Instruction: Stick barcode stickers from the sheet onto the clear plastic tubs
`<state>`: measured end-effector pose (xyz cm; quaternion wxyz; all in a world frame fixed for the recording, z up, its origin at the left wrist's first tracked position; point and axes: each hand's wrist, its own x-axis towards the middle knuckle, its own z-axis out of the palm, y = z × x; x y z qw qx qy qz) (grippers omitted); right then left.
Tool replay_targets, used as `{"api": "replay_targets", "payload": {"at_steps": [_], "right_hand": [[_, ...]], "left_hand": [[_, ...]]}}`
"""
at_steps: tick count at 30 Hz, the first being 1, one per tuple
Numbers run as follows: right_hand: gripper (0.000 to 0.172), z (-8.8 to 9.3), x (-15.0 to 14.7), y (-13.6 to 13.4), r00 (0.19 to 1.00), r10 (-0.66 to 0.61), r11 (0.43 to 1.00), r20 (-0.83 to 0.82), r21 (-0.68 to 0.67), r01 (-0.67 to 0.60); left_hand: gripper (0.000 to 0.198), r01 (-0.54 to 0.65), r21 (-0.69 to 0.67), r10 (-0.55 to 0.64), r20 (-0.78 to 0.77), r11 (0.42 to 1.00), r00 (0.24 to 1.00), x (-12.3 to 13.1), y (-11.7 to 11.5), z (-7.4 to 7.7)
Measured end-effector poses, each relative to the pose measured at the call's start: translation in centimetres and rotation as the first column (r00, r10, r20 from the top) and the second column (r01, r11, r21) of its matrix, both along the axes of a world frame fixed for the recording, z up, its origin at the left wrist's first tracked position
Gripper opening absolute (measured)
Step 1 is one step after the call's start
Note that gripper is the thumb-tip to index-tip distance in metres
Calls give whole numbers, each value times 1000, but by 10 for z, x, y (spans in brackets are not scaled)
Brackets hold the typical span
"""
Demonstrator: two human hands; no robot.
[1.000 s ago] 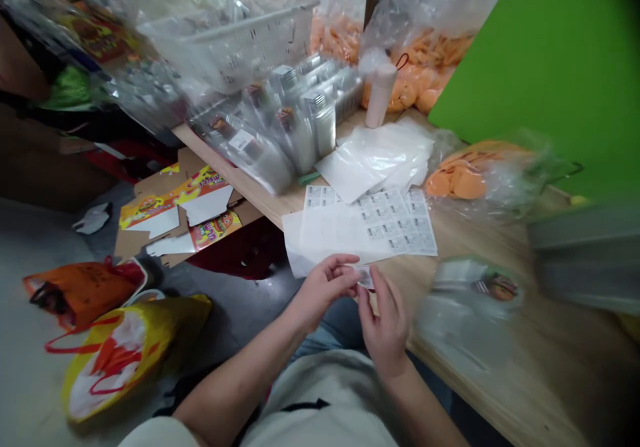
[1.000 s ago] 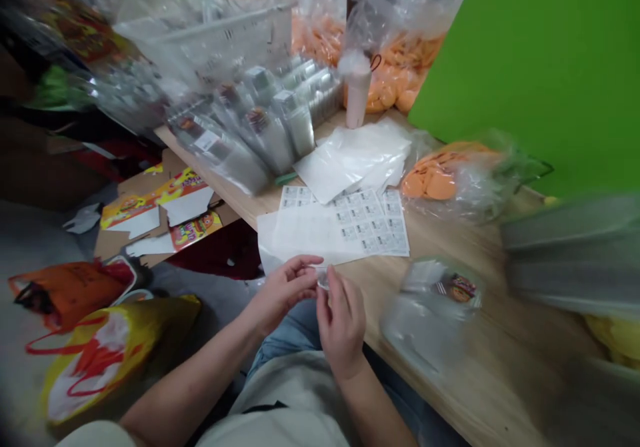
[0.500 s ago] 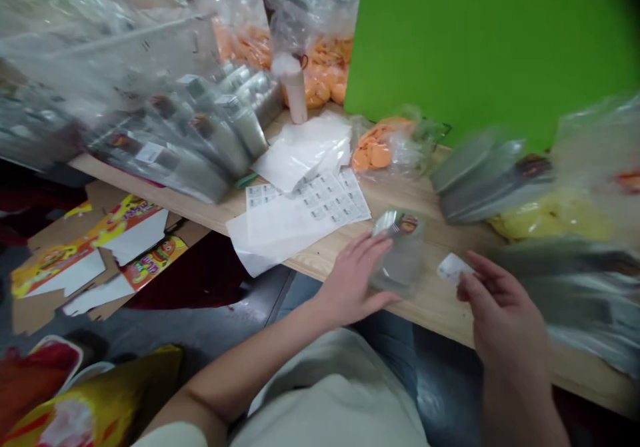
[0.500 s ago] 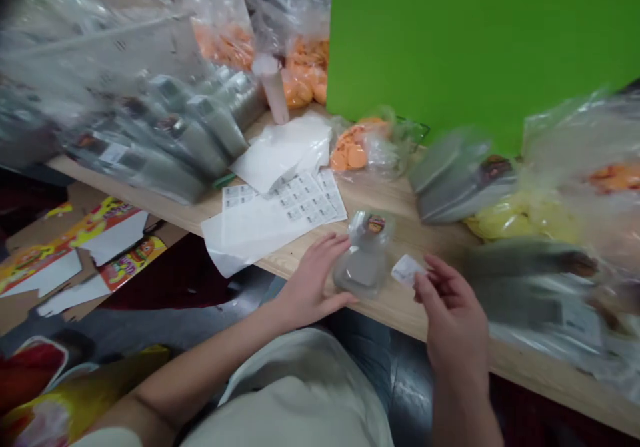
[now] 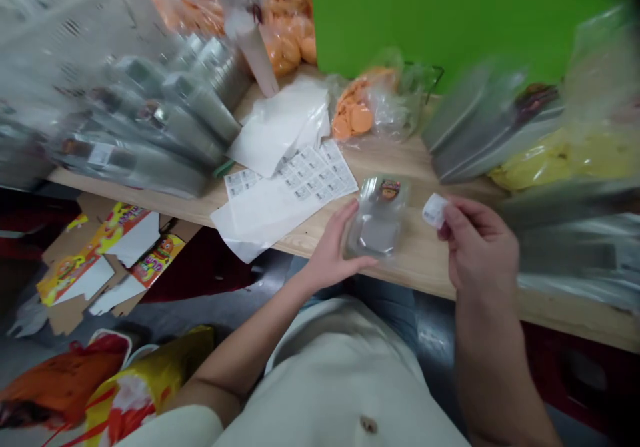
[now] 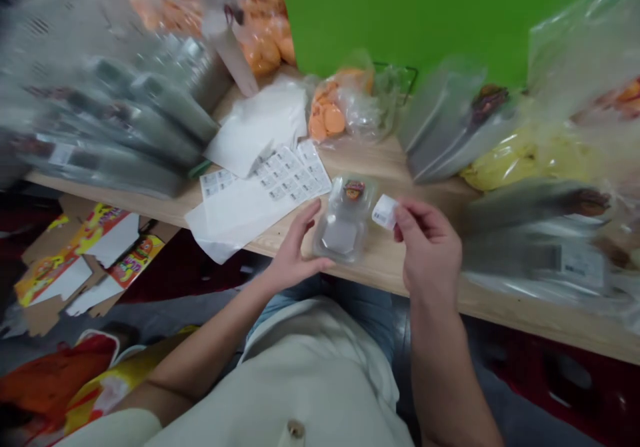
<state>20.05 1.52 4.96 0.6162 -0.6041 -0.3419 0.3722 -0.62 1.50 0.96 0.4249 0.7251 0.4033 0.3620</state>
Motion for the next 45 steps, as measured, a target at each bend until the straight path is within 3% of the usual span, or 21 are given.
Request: {"api": "replay_targets", "payload": {"at_steps": [3,6,10,15,19,24,32,37,40,43,45], "right_hand": [[42,-4,7,1,1000,-5,1000,7,-17,5],[35,-10,9,-4,997,8,998,-78,-60,-12],[30,-6,-7,-8,989,142,980,-50,-136,-148],[44,0,-31,-3,954,287,940,82,-214,-265],[47,-2,-36,-6,944,290,938,160,-241,-247],[41,-2,-40,-13,942,244,948,228,-260,-183],[43,-1,-43,-13,922,253,941,295,-298,-163],[43,-5,-46,-16,892,250,945,378,-297,-139],[42,-7,-45,-21,799,237,958,552,-271,-97],[44,-9,-36,-28,569,71,993,819,-115,42],[41,-13,-30,-32,432,-32,999,901,14,45]], "left_hand": [[93,-46,-137,59,91,990,994,0,-10,-21],[99,-41,-169,62,122,985,991,-2,-16,-31],[90,-38,-125,53,117,991,992,-3,-16,-24],[76,-57,10,56,60,998,997,-1,-11,-10],[64,-62,6,62,41,998,997,1,-11,-9],[71,-54,61,52,34,997,998,1,-14,-13],[63,-14,201,17,-14,979,1000,0,-13,-13],[49,60,250,-27,-130,966,991,-2,-11,-14],[37,98,290,-19,-265,952,964,-3,-10,-12],[34,125,326,-6,-343,937,939,-4,-7,-8],[34,143,337,-11,-363,931,932,-4,-4,-6]]}}
